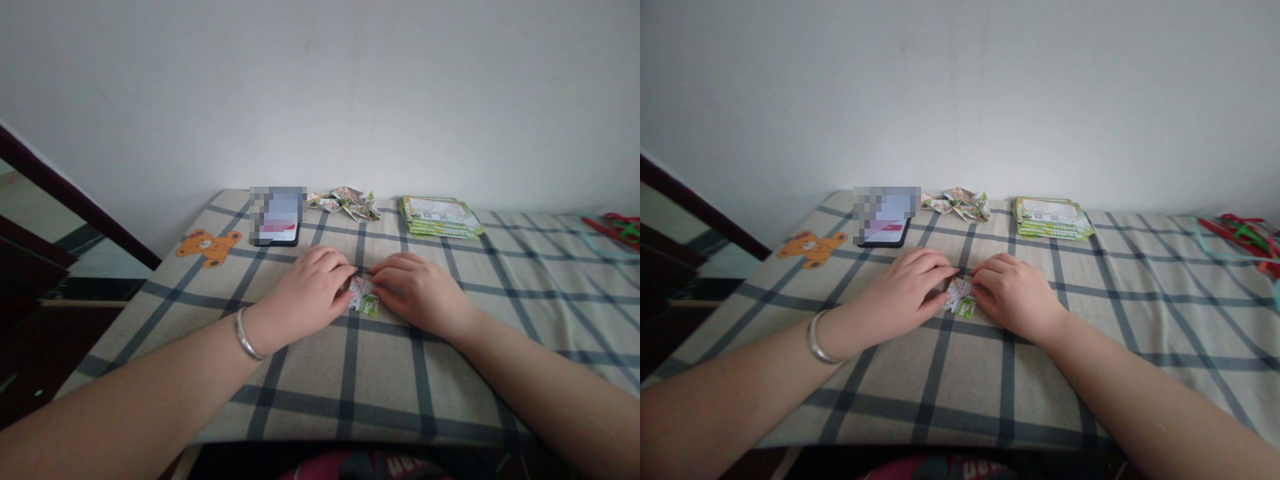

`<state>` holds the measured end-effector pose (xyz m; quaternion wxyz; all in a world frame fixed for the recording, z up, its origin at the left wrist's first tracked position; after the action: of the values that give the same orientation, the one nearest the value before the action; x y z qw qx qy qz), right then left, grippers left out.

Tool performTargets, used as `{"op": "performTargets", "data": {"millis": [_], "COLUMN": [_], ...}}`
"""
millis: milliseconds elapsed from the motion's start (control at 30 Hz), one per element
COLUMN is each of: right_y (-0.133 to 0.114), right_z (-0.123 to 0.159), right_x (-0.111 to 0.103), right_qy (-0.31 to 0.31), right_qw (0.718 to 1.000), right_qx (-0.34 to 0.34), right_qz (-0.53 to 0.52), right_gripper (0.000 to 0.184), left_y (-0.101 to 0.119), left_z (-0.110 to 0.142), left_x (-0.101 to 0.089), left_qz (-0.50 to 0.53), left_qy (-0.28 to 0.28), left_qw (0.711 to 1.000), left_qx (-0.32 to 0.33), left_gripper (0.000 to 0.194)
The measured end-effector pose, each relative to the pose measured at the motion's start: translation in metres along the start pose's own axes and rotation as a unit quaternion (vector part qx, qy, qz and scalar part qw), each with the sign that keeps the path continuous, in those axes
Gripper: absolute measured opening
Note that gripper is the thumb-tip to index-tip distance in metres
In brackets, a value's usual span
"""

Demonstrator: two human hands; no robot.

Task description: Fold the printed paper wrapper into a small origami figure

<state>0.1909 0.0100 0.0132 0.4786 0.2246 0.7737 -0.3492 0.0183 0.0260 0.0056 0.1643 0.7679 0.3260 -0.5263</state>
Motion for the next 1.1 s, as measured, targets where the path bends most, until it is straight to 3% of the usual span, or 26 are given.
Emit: {"op": "performTargets", "data": {"millis": [400,867,1000,1100], "right_y": [0.0,0.007,0.008,0.009], "right_z": [-0.004,0.0,0.0,0.0], "right_x": [0.002,-0.003,0.002,0.005], "right_qy": [0.013,0.044,0.022,0.015], "right_qw": [1.0,0.989,0.992,0.994], "right_qx": [-0.005,0.026,-0.001,-0.01], "right_qz": [-0.02,-0.137,-0.128,-0.112], "right_gripper": [0.019,0.015,0.022,0.014], "left_y": [-0.002,-0.014,-0.015,-0.016], "left_z": [-0.004,-0.007,-0.008,-0.008], "left_x": [-0.002,0.001,-0.003,-0.006], "left_qz": [0.027,0.205,0.226,0.217], "left_qy": [0.014,0.05,0.084,0.101], "left_qw": [0.999,0.971,0.966,0.968], "left_qx": [-0.026,-0.11,-0.096,-0.078], "left_gripper": [0.013,0.009,0.007,0.007]}}
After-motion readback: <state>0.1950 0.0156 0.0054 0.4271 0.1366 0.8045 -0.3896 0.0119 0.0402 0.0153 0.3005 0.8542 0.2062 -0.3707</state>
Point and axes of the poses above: each hand's wrist, its own z-axis away from the middle knuckle, its own x-axis out of the palm, y = z × x, the point moved 4 cm from there along -z, towards the middle knuckle, and after that the axes turned 14 degrees about -z, right-handed, at the moved point
